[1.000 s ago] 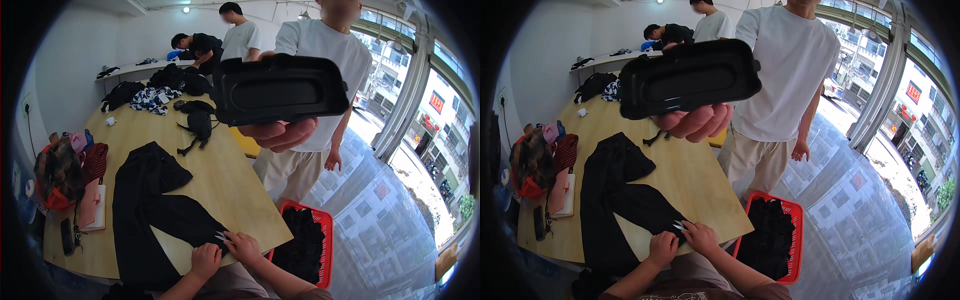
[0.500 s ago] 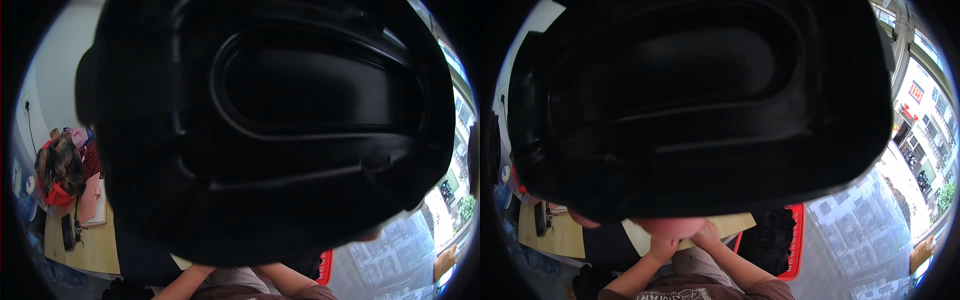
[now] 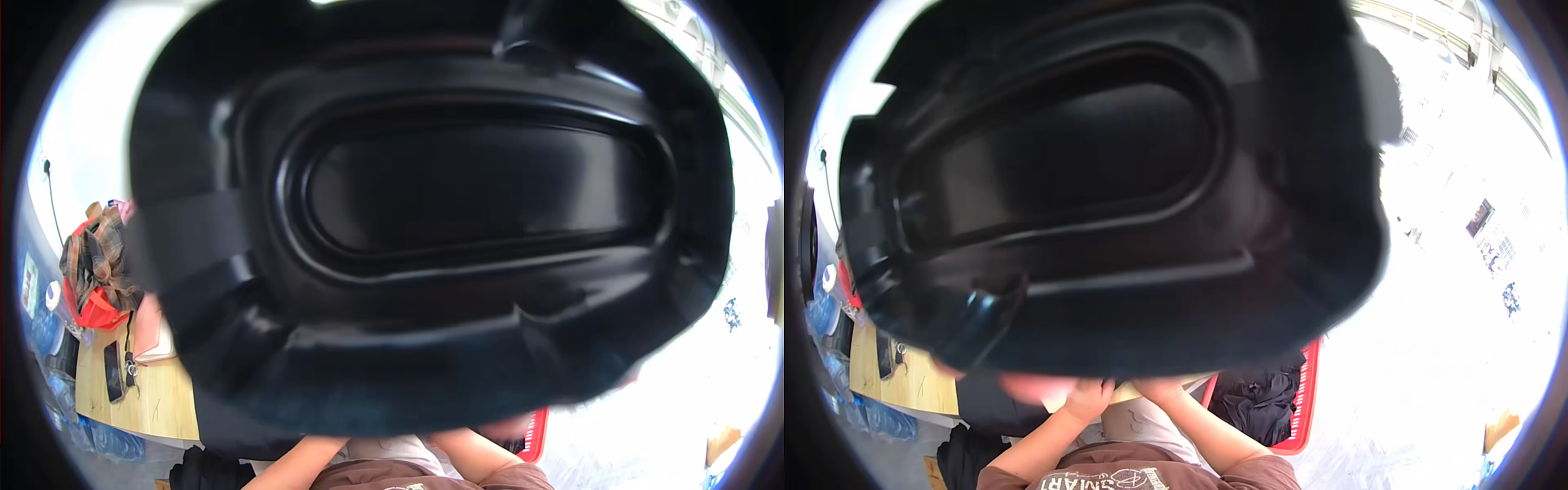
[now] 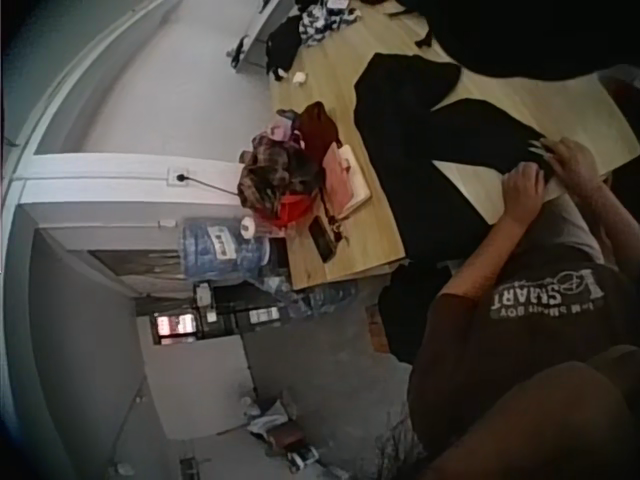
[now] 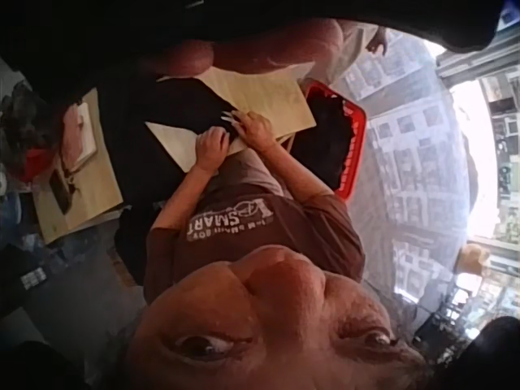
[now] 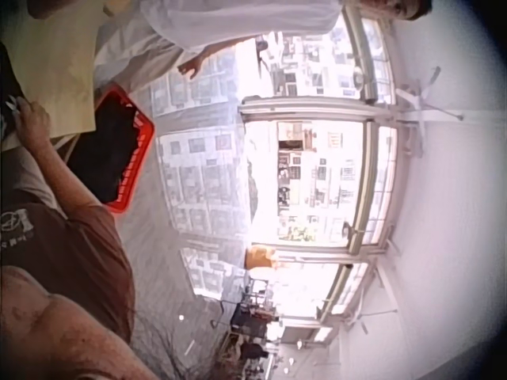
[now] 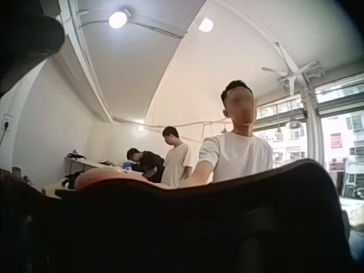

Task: The person trims loose threads from pants using thread snips, fastens a buckle strap by hand, and holds a plastic case.

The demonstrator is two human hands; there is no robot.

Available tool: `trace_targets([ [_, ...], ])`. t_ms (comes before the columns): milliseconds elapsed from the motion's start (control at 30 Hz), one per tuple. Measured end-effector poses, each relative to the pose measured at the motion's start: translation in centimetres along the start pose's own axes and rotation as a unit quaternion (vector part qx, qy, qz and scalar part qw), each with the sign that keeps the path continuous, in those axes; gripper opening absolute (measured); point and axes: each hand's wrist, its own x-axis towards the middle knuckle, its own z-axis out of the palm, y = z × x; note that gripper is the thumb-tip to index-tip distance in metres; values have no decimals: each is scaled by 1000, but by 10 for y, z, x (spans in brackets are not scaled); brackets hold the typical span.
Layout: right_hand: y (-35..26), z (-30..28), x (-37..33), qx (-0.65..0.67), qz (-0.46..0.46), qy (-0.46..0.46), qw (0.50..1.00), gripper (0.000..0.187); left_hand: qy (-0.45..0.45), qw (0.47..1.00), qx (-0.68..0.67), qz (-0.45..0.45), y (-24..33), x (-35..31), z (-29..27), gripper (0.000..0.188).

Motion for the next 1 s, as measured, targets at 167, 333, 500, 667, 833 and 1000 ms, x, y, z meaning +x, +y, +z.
trace_targets([
  [167,-10,-13,8,-25,10,-5,1000,32,-47,995,-77,-54,3,9,-17,11],
  [333,-13,-17,5,-53,12,-7,998,32,-46,975,-193,-98,11,21,-45,13],
  [500,-12,-19,5,-63,27,-14,998,30,66,942,-322,-66,15,75,-94,22],
  [667,-13,-17,5,-60,24,-14,998,29,115,916,-383,-27,29,107,-133,26],
  [833,-13,-17,5,-66,30,-25,997,30,113,919,-376,43,52,120,-159,25],
  [1000,-11,-19,4,-65,36,-32,997,31,130,919,-358,99,59,128,-170,25],
])
